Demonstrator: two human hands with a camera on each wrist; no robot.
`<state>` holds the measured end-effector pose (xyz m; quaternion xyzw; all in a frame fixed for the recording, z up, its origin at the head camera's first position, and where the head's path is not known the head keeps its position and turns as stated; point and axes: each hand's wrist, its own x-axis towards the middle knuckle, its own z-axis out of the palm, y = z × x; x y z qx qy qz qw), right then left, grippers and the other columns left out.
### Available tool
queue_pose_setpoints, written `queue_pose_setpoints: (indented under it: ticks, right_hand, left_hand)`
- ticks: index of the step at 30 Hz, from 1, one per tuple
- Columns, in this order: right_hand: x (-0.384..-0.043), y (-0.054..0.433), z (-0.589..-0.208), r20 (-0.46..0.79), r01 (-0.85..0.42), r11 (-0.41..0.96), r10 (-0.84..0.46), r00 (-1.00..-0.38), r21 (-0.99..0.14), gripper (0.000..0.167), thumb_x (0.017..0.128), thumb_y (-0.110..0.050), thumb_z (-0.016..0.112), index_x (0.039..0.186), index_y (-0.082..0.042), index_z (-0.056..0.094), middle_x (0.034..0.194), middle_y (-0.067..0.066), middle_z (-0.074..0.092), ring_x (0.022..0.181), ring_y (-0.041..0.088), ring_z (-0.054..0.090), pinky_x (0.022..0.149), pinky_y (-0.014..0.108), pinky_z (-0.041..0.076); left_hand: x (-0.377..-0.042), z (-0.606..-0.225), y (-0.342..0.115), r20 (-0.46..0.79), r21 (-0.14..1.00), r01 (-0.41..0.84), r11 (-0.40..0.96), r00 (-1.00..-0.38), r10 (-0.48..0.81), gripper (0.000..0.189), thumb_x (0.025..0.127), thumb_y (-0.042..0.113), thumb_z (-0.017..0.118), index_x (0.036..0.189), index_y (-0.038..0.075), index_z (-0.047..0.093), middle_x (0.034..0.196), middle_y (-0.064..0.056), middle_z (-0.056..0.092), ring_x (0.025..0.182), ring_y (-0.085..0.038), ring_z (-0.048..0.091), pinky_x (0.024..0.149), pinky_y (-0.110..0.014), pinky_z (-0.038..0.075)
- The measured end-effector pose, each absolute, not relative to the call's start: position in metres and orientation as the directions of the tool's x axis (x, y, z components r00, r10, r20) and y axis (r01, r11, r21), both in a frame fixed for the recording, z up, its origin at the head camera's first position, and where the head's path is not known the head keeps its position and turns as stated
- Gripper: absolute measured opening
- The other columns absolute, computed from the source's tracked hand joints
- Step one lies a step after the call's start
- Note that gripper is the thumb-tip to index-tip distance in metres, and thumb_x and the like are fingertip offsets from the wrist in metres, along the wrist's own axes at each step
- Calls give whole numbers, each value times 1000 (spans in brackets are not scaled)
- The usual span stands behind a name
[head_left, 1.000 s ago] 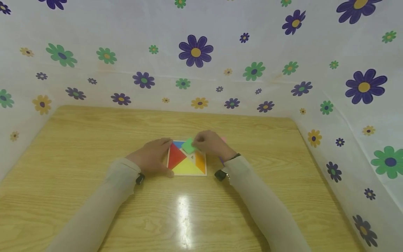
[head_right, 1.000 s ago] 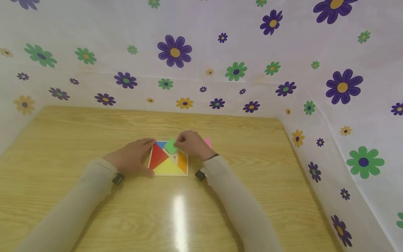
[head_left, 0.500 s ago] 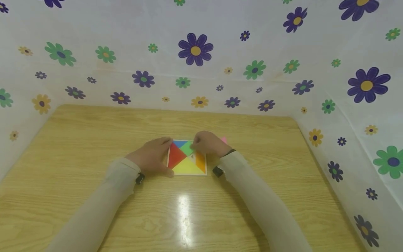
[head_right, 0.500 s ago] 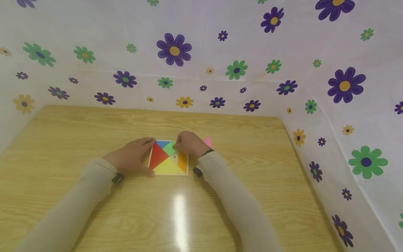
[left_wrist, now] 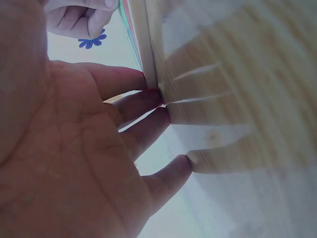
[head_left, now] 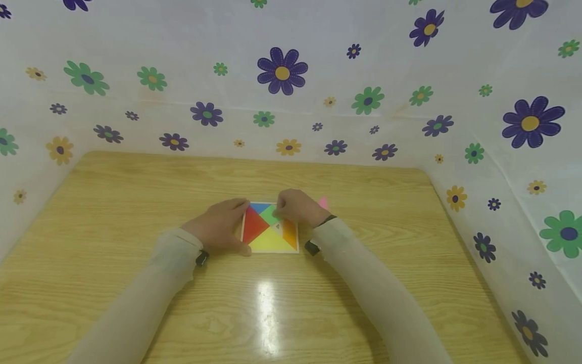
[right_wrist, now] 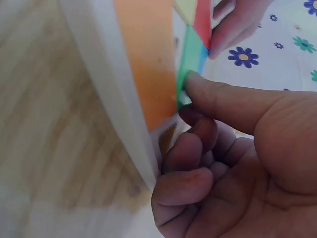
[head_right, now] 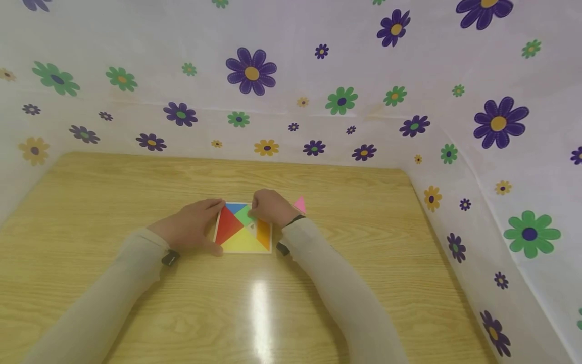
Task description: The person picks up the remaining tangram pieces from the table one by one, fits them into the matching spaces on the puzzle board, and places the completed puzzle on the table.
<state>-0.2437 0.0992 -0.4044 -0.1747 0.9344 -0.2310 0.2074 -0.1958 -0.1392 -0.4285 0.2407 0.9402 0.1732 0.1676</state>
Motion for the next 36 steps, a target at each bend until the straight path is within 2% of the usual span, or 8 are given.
queue_pose_setpoints:
  ticks: [16,20,23,27,32,36]
  right_hand:
    - [-244,101,-404,-306,-194,828,-398,-865,-527,18,99,-21,71,91,-7,63,87,3,60,76,17,53,67,27,44]
    - [-245,108,-406,-284,-186,814,-392,-875,-550,21,102,-29,66,95,-9,66,89,4,64,76,18,56,66,28,48]
    - [-244,123,-401,-247,-201,794,-402,-882,-574,25,104,-37,62,99,-13,68,94,3,67,82,19,59,70,30,52]
    - [-238,152,-389,-182,-248,777,-419,-890,-578,23,104,-36,61,100,-14,68,97,1,68,87,20,60,78,35,53]
    - [-229,183,-383,-73,-278,762,-391,-918,-584,18,103,-29,61,100,-13,68,94,3,67,85,21,59,78,37,51]
    - [-222,200,-383,-38,-291,745,-390,-920,-600,17,103,-27,62,105,-12,69,94,4,65,84,22,57,76,37,50]
  left_hand:
    - [-196,-428,-138,-246,398,390,830,-826,506,124,74,68,82,165,7,23,170,-12,24,156,-37,24,125,-55,25]
    - [-194,-427,-137,-245,399,387,831,-829,504,122,75,65,83,165,7,23,170,-13,25,155,-37,25,125,-56,26]
    - [-193,-426,-136,-243,395,388,833,-830,502,122,75,64,83,164,6,24,169,-14,26,155,-38,25,125,-56,26]
    - [-193,-427,-135,-240,394,394,830,-828,506,122,75,64,84,164,5,25,169,-14,26,155,-38,24,125,-55,25]
    - [-195,-430,-136,-232,388,395,833,-832,503,121,75,63,83,164,5,25,169,-14,27,155,-38,25,125,-55,25]
    - [-196,-430,-136,-228,386,402,831,-831,508,121,75,62,83,164,4,25,169,-15,27,155,-39,25,125,-55,25]
